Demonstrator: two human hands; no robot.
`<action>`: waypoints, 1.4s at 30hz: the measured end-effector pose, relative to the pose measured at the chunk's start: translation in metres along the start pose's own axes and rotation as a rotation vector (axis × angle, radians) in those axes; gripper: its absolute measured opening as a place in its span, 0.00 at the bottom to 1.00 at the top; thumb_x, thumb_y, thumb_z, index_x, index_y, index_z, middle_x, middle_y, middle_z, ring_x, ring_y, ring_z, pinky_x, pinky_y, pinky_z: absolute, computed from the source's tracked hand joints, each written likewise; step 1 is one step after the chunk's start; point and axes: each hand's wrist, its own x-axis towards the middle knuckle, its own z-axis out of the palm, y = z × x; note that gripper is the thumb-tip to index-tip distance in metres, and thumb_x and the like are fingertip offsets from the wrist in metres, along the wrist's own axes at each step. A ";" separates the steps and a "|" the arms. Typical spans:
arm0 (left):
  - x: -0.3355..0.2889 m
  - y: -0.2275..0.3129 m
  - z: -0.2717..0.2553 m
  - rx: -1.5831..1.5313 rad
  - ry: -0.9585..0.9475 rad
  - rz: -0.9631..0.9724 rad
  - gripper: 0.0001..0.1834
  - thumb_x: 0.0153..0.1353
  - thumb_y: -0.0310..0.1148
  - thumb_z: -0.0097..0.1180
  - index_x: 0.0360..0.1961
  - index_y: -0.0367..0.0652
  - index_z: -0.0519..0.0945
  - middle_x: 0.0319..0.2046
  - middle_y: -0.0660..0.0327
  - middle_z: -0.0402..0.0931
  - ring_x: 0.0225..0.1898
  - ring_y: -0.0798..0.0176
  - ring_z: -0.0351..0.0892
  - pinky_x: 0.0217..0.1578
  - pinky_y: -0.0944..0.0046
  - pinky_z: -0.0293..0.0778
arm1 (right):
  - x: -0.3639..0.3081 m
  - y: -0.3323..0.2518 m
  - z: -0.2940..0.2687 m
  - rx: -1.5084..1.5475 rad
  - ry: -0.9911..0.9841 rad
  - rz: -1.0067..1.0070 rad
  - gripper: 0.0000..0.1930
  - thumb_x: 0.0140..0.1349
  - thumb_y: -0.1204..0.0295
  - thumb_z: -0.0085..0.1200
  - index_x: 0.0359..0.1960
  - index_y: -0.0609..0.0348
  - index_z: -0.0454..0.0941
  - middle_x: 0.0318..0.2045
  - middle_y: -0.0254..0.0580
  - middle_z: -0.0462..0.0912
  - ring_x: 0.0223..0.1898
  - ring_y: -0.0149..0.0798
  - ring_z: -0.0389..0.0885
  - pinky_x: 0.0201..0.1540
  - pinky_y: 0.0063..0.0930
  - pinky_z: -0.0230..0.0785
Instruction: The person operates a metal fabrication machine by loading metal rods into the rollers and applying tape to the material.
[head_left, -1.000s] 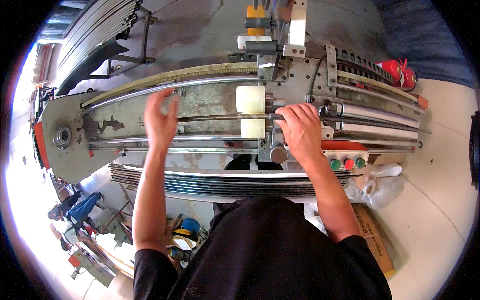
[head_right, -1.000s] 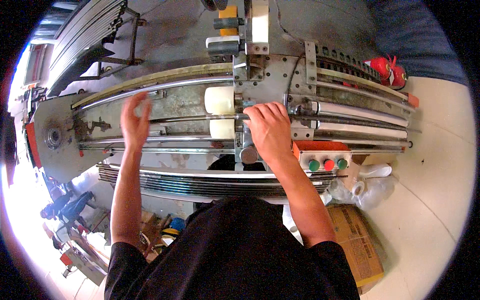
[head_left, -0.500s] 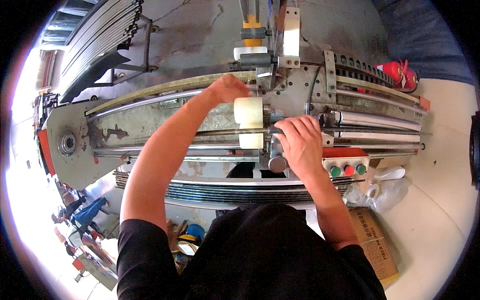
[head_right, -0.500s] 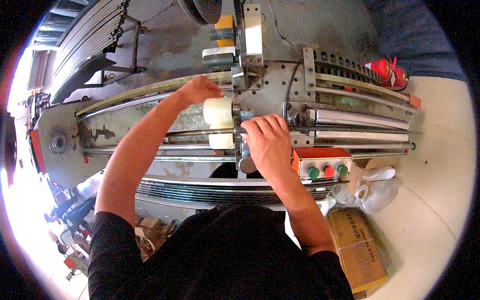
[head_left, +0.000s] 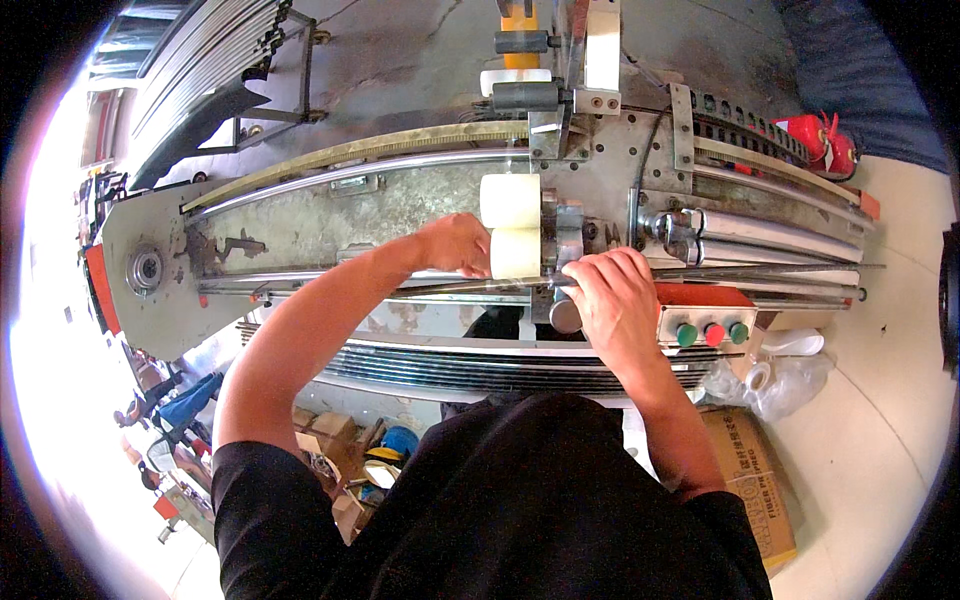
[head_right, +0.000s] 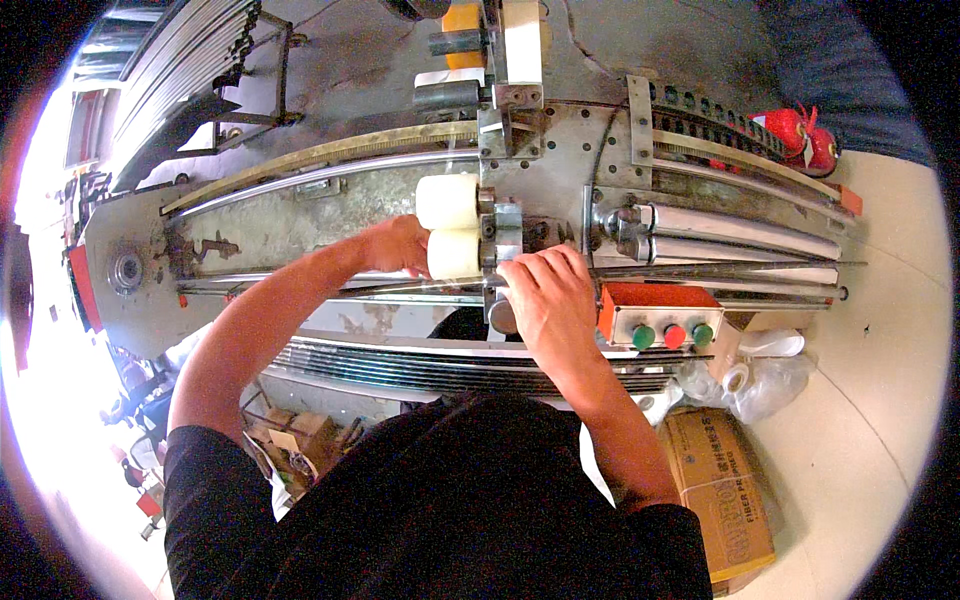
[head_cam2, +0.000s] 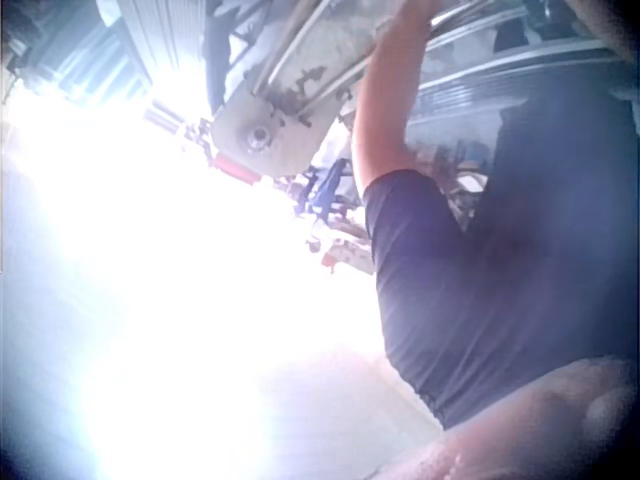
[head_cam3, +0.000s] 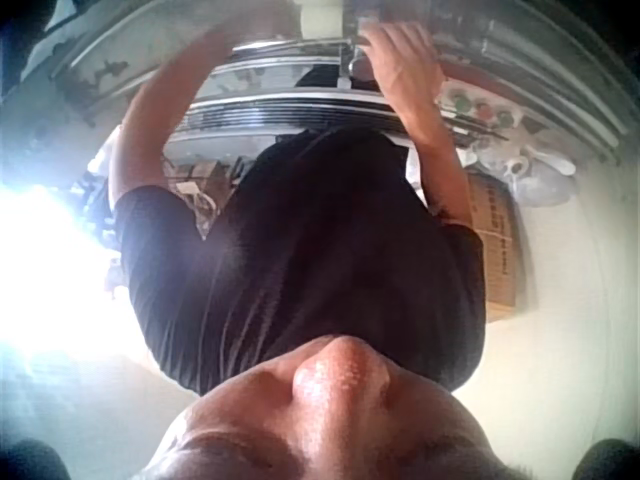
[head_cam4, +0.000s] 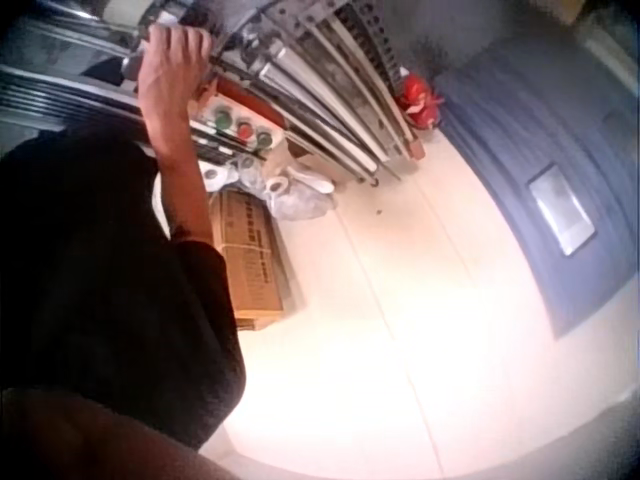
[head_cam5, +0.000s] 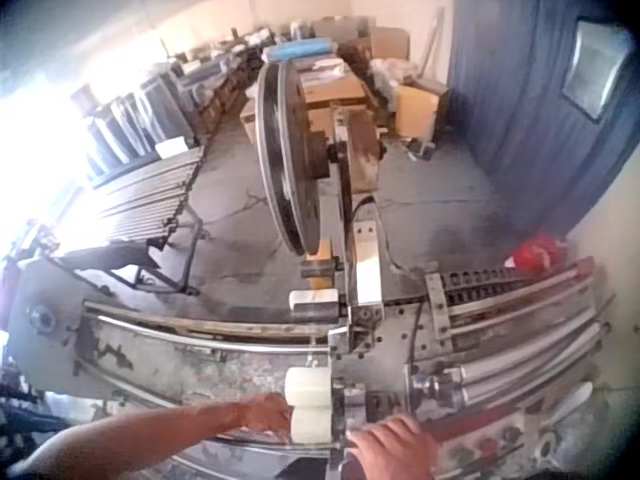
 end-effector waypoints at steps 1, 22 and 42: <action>-0.005 0.003 0.003 0.091 -0.007 -0.031 0.15 0.62 0.39 0.69 0.43 0.39 0.92 0.31 0.58 0.90 0.31 0.64 0.87 0.36 0.62 0.84 | -0.001 0.000 0.001 -0.002 -0.003 -0.003 0.15 0.53 0.74 0.74 0.43 0.55 0.85 0.40 0.38 0.88 0.47 0.46 0.84 0.62 0.46 0.72; -0.102 0.122 0.048 -0.594 0.390 0.069 0.21 0.72 0.26 0.66 0.60 0.40 0.69 0.42 0.52 0.91 0.39 0.64 0.90 0.38 0.65 0.84 | 0.024 0.005 -0.003 -0.001 0.039 0.044 0.15 0.56 0.73 0.70 0.45 0.54 0.86 0.42 0.40 0.89 0.49 0.48 0.85 0.63 0.46 0.71; -0.098 0.104 0.109 0.612 1.122 0.196 0.16 0.69 0.37 0.69 0.56 0.51 0.88 0.26 0.62 0.87 0.24 0.56 0.88 0.26 0.57 0.81 | 0.022 -0.008 -0.034 0.051 0.026 0.020 0.16 0.56 0.73 0.72 0.47 0.55 0.87 0.44 0.40 0.89 0.51 0.49 0.84 0.62 0.47 0.70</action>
